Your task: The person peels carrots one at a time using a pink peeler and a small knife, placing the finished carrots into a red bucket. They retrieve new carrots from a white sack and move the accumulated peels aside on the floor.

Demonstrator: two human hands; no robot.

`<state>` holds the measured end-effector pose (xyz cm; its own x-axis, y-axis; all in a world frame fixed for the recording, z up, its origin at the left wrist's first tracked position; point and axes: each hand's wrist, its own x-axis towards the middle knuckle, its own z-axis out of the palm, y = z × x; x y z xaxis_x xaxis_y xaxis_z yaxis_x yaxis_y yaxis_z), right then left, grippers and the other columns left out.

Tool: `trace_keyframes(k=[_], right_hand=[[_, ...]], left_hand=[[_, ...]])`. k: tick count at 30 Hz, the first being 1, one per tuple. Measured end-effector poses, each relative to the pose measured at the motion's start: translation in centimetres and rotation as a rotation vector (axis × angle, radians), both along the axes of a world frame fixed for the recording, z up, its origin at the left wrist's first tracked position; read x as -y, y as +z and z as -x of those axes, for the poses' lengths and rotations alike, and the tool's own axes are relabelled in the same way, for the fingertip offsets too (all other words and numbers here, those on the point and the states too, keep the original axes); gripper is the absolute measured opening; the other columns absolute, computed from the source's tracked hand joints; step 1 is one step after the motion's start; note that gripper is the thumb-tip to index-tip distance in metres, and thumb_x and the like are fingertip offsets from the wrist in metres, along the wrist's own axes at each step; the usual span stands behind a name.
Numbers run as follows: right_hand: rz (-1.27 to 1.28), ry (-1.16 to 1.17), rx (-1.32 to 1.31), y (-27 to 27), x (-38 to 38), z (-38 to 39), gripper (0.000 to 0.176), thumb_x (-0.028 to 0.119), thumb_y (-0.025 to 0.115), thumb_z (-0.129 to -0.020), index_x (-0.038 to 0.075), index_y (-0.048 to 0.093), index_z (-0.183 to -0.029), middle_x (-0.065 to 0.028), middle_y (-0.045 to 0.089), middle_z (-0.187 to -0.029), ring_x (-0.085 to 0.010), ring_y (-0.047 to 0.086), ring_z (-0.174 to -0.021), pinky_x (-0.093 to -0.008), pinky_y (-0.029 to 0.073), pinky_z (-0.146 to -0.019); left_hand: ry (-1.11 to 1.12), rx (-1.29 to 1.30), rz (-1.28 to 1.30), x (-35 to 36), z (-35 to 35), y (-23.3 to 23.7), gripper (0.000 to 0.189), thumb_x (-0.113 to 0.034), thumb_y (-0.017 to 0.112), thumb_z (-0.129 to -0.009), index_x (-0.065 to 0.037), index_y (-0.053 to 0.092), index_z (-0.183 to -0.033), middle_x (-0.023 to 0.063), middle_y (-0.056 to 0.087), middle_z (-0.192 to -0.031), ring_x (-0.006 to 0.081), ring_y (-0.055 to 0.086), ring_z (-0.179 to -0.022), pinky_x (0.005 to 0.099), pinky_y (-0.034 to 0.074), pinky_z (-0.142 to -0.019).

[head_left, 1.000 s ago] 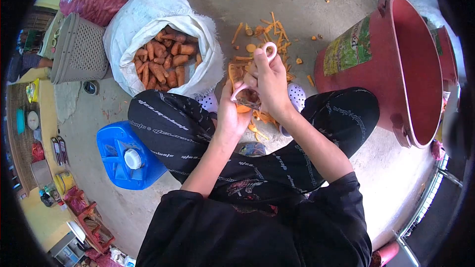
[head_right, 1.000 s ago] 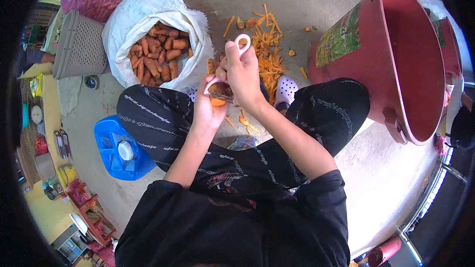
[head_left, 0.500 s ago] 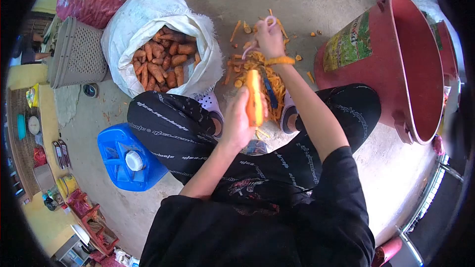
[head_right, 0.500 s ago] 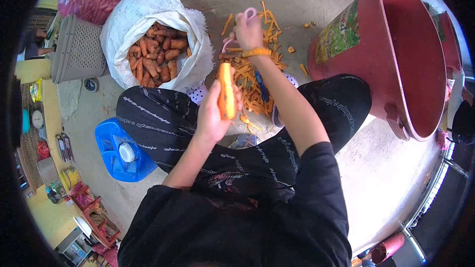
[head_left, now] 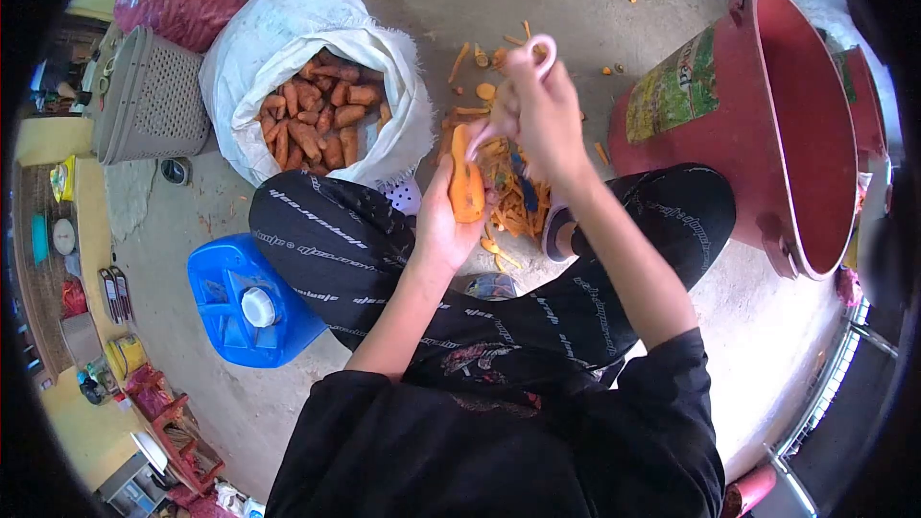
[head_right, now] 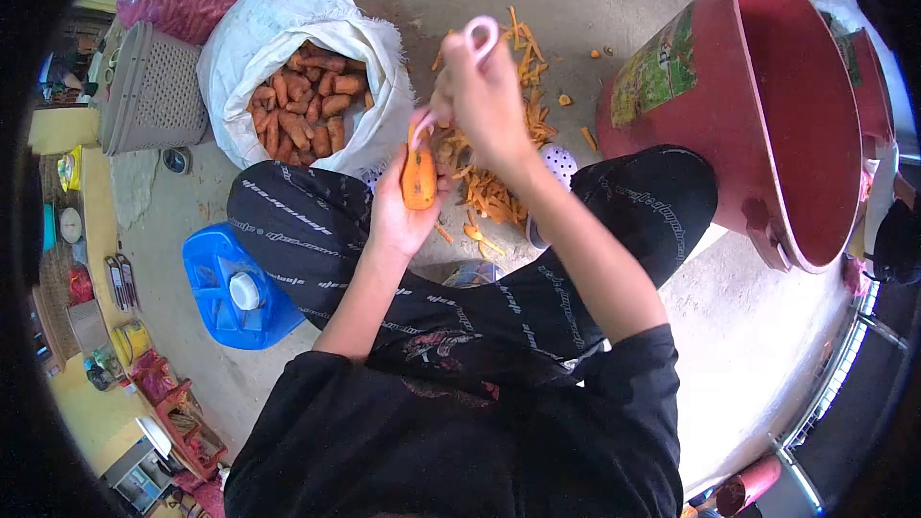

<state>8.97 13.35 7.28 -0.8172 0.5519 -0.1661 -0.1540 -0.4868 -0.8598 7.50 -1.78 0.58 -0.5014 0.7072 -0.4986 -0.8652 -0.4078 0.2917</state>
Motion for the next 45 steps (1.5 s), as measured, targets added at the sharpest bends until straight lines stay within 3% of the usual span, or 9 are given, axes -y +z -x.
trace_keyframes(k=[4, 5, 7, 22, 25, 28, 36, 42, 45], right_hand=[[0.166, 0.068, -0.023, 1.1, 3.4, -1.6, 0.021, 0.024, 0.048, -0.096, 0.01, 0.033, -0.09, 0.0013, 0.036, -0.062, -0.0076, 0.038, -0.045, -0.0275, 0.047, -0.043], [0.17, 0.058, -0.024, 0.8, 3.6, -1.6, 0.019, 0.024, 0.047, -0.097, 0.011, 0.035, -0.09, 0.0019, 0.036, -0.062, -0.0065, 0.036, -0.046, -0.0251, 0.041, -0.043], [0.175, 0.036, -0.027, 0.3, 3.8, -1.7, 0.016, 0.023, 0.046, -0.098, 0.012, 0.038, -0.091, 0.0031, 0.035, -0.062, -0.0044, 0.031, -0.047, -0.0203, 0.028, -0.041], [0.192, 0.084, -0.004, -2.3, 2.8, -1.6, 0.019, 0.021, 0.047, -0.097, 0.009, 0.034, -0.093, 0.0011, 0.038, -0.064, -0.0058, 0.035, -0.047, -0.0236, 0.04, -0.043], [0.208, 0.056, 0.035, -1.6, 3.4, -0.9, 0.015, 0.021, 0.046, -0.097, 0.011, 0.037, -0.09, 0.0036, 0.035, -0.062, -0.0043, 0.031, -0.046, -0.022, 0.03, -0.041], [-0.003, 0.043, 0.091, -3.6, 0.5, 0.7, 0.019, 0.021, 0.045, -0.096, 0.006, 0.035, -0.091, -0.0005, 0.04, -0.063, -0.0087, 0.041, -0.046, -0.0333, 0.055, -0.048], [-0.248, -0.177, 0.194, -13.3, -6.4, 7.2, 0.018, 0.015, 0.046, -0.094, 0.001, 0.035, -0.093, -0.0099, 0.053, -0.069, -0.0155, 0.054, -0.044, -0.0328, 0.052, -0.043], [-0.742, -0.192, 0.528, -12.7, -8.4, 6.8, 0.023, 0.015, 0.043, -0.094, -0.005, 0.036, -0.101, -0.0164, 0.059, -0.073, -0.021, 0.06, -0.049, -0.0322, 0.049, -0.042], [-0.566, -0.083, 0.364, -10.3, -7.4, 5.3, 0.023, 0.019, 0.044, -0.094, -0.003, 0.036, -0.097, -0.0134, 0.058, -0.07, -0.0208, 0.06, -0.049, -0.0323, 0.05, -0.043]], left_hand=[[0.003, -0.049, -0.095, 0.1, -0.5, -0.5, 0.025, -0.031, 0.049, -0.094, -0.011, 0.054, -0.108, 0.0019, 0.059, -0.097, 0.0166, 0.057, -0.093, 0.0332, 0.047, -0.08], [-0.089, -0.154, -0.163, 0.4, -0.2, -1.0, 0.02, -0.033, 0.052, -0.092, -0.014, 0.054, -0.097, 0.0016, 0.058, -0.101, 0.0172, 0.056, -0.099, 0.0356, 0.046, -0.086], [-0.06, -0.112, -0.099, 0.1, -0.5, 0.2, 0.029, -0.034, 0.052, -0.092, -0.009, 0.054, -0.106, 0.0028, 0.058, -0.096, 0.0154, 0.056, -0.091, 0.0331, 0.045, -0.082], [0.032, -0.096, 0.011, -0.9, -1.4, 0.9, 0.031, -0.034, 0.053, -0.093, -0.008, 0.054, -0.111, 0.0037, 0.058, -0.097, 0.0162, 0.055, -0.089, 0.0321, 0.045, -0.078], [0.02, -0.117, 0.03, -0.5, -1.3, 0.3, 0.026, -0.031, 0.047, -0.096, -0.01, 0.053, -0.11, 0.0025, 0.056, -0.101, 0.0155, 0.054, -0.087, 0.031, 0.045, -0.075], [0.031, -0.066, 0.078, -0.3, -2.7, -1.0, 0.027, -0.03, 0.042, -0.098, -0.011, 0.05, -0.114, 0.0016, 0.054, -0.094, 0.0144, 0.051, -0.08, 0.0283, 0.042, -0.067], [-0.088, -0.241, 0.141, 0.4, -3.1, 0.8, 0.031, -0.031, 0.043, -0.098, -0.006, 0.048, -0.117, 0.0056, 0.054, -0.093, 0.0157, 0.053, -0.082, 0.0311, 0.046, -0.068], [-0.072, -0.297, 0.186, 0.6, -1.7, 1.2, 0.036, -0.032, 0.039, -0.099, -0.008, 0.047, -0.124, 0.0048, 0.056, -0.099, 0.0144, 0.054, -0.085, 0.0322, 0.046, -0.07], [-0.131, -0.204, 0.108, 0.4, -0.8, 0.7, 0.035, -0.034, 0.04, -0.098, -0.01, 0.048, -0.122, 0.0031, 0.055, -0.096, 0.0137, 0.053, -0.084, 0.031, 0.044, -0.068]])
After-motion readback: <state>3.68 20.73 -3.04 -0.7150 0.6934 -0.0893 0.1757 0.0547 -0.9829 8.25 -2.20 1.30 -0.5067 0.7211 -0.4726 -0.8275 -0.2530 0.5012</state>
